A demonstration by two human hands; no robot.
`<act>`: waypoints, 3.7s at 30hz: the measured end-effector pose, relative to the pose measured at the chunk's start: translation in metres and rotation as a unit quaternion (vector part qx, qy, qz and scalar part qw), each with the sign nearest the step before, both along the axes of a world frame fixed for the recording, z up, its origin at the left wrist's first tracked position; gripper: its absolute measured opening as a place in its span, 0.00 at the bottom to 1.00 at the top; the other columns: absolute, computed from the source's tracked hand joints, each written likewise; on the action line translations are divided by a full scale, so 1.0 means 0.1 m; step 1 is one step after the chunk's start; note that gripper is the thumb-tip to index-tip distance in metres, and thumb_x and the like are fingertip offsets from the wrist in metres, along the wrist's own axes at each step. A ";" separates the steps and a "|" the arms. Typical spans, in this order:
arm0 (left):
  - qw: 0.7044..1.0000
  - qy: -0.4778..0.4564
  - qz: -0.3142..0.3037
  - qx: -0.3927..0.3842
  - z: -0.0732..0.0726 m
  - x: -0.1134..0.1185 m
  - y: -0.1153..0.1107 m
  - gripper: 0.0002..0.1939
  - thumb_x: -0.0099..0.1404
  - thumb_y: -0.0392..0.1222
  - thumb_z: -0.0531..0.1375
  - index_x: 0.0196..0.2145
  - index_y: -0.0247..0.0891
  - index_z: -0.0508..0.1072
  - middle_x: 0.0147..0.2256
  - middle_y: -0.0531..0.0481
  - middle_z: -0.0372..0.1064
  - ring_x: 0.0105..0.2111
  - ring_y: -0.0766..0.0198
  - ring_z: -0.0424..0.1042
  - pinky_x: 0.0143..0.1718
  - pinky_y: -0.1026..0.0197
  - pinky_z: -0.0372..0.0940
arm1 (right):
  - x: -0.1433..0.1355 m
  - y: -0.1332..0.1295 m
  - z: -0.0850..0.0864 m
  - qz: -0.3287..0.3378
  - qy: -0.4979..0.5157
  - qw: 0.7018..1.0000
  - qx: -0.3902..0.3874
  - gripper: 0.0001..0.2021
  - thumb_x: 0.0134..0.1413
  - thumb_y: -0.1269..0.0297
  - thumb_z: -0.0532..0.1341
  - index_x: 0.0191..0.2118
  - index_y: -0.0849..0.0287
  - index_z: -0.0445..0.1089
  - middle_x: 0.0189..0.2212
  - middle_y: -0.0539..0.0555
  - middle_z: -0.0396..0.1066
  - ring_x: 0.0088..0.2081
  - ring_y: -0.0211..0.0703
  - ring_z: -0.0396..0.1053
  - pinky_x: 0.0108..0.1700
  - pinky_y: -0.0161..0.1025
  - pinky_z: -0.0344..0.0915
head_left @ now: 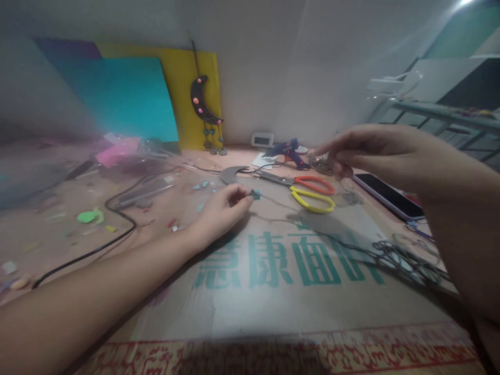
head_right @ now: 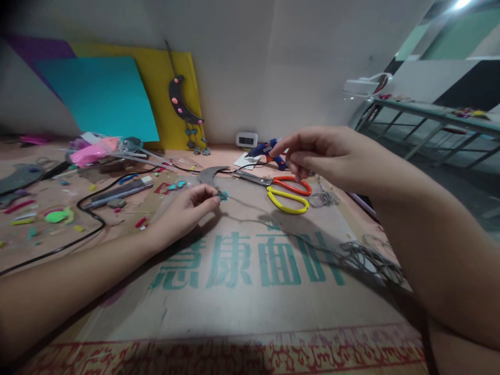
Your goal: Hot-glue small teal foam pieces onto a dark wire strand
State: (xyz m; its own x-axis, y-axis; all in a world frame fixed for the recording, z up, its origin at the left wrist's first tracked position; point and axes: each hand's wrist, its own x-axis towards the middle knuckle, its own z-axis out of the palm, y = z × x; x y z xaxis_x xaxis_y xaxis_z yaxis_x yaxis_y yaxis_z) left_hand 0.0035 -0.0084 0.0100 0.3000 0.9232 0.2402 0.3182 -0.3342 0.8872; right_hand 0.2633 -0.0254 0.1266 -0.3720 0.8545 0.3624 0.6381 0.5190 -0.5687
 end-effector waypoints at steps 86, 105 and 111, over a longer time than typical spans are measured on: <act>0.997 0.071 -0.002 0.032 0.00 0.00 0.00 0.06 0.62 0.41 0.55 0.30 0.36 0.68 0.29 0.53 0.66 0.31 0.65 0.65 0.34 0.64 0.58 | -0.46 -0.34 -0.27 0.160 0.124 0.967 -0.153 0.05 0.58 0.64 0.61 0.34 0.59 0.72 0.31 0.53 0.74 0.37 0.40 0.72 0.40 0.38 0.67; 0.996 0.078 -0.021 0.035 -0.03 -0.01 0.00 0.08 0.63 0.43 0.55 0.30 0.36 0.69 0.30 0.51 0.69 0.32 0.63 0.67 0.34 0.62 0.60 | -0.39 0.00 -0.48 -0.013 -0.052 0.998 -0.020 0.11 0.60 0.58 0.55 0.34 0.56 0.71 0.26 0.50 0.69 0.28 0.39 0.65 0.31 0.36 0.59; 0.995 0.087 -0.014 0.042 -0.05 -0.01 0.00 0.08 0.62 0.43 0.56 0.31 0.36 0.69 0.31 0.51 0.70 0.32 0.63 0.68 0.34 0.63 0.60 | -0.15 0.20 -0.32 -0.045 -0.220 0.974 0.013 0.12 0.57 0.56 0.56 0.37 0.55 0.74 0.36 0.54 0.75 0.36 0.45 0.69 0.36 0.38 0.61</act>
State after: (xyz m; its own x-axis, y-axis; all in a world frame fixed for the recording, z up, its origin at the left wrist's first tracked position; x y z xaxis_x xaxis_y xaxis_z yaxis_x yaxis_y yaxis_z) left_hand 0.0021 -0.0081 0.0054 0.3686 0.8929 0.2584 0.4537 -0.4155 0.7884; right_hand 0.2480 -0.0057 0.0948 -0.4205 0.8832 0.2076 0.8604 0.4608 -0.2176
